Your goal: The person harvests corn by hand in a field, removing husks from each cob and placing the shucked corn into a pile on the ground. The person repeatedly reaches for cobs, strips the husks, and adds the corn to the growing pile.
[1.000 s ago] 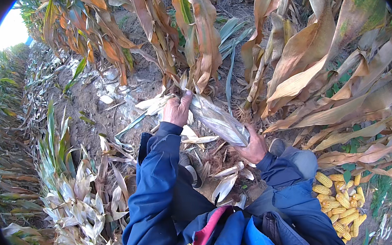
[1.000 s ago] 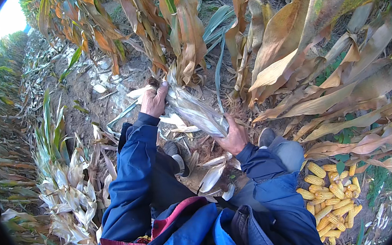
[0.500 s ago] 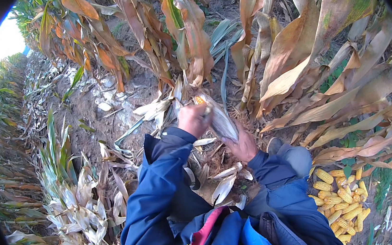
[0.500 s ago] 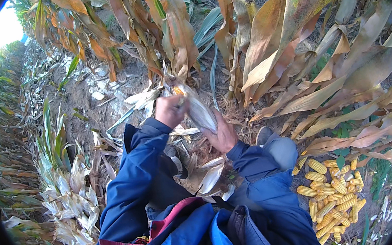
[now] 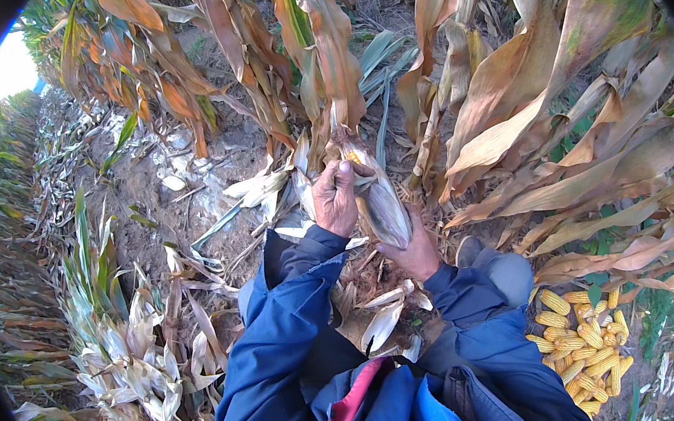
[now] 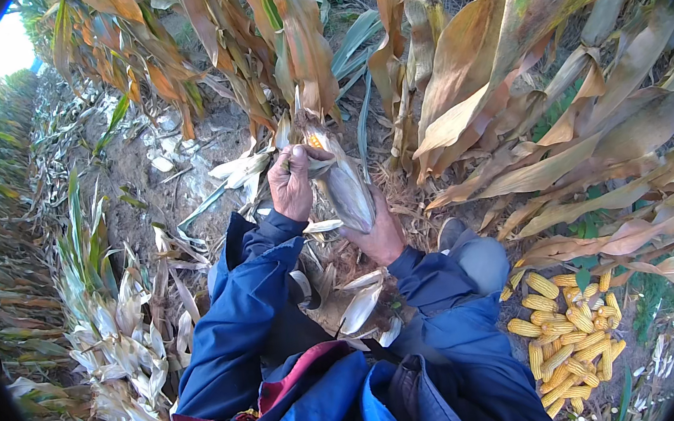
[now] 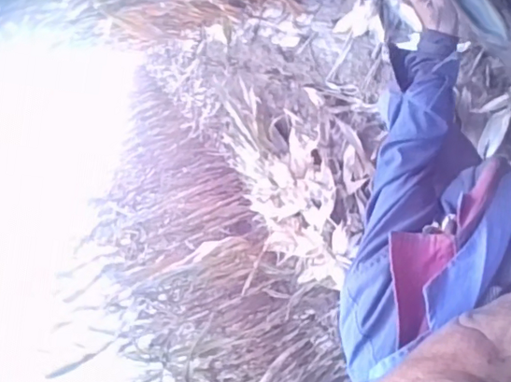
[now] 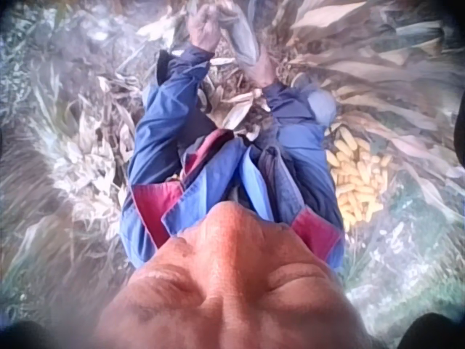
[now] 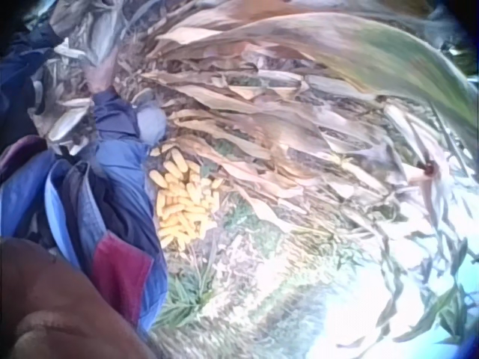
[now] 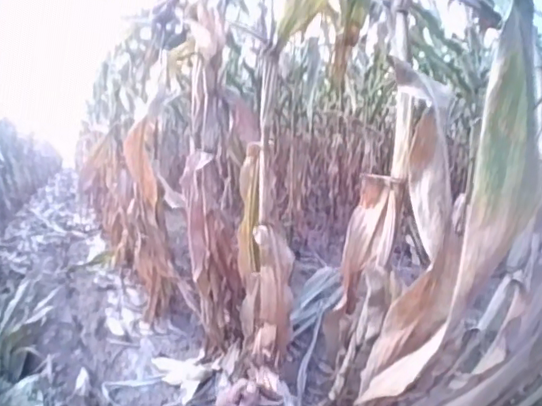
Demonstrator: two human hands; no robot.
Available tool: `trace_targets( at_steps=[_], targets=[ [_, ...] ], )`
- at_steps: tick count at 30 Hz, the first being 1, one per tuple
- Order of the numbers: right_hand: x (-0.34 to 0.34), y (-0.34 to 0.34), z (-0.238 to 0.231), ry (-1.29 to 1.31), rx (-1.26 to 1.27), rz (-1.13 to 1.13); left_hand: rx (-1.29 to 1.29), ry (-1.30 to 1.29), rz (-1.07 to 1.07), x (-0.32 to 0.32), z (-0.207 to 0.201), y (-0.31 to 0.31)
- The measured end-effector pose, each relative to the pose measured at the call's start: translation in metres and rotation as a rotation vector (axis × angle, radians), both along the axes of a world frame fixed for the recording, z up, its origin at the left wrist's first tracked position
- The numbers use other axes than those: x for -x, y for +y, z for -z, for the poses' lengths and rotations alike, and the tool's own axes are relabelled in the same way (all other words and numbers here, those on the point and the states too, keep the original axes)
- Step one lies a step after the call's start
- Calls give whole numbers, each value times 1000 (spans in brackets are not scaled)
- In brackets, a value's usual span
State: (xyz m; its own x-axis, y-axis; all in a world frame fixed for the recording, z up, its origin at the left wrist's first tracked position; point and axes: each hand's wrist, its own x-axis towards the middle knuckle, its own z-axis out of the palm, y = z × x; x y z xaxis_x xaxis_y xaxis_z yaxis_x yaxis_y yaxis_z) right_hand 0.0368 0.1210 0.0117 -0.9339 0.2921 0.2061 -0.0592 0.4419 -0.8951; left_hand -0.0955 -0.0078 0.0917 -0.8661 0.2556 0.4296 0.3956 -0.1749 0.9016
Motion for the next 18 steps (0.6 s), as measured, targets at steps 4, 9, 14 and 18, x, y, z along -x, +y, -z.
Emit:
trace_targets(
  at_steps=[4, 9, 14, 18],
  targets=[
    [5, -8, 6, -216, -48, 13, -354, -462, -51, 7, 10, 9],
    [27, 2, 32, -235, 4, 63, -479, -780, 100, 9, 13, 19],
    [54, 29, 71, -40, 1483, -90, -353, -1091, 352, -59, 20, 39],
    [55, 39, 91, -68, 806, -5, -336, -988, 501, -90, 19, 33]
  ],
)
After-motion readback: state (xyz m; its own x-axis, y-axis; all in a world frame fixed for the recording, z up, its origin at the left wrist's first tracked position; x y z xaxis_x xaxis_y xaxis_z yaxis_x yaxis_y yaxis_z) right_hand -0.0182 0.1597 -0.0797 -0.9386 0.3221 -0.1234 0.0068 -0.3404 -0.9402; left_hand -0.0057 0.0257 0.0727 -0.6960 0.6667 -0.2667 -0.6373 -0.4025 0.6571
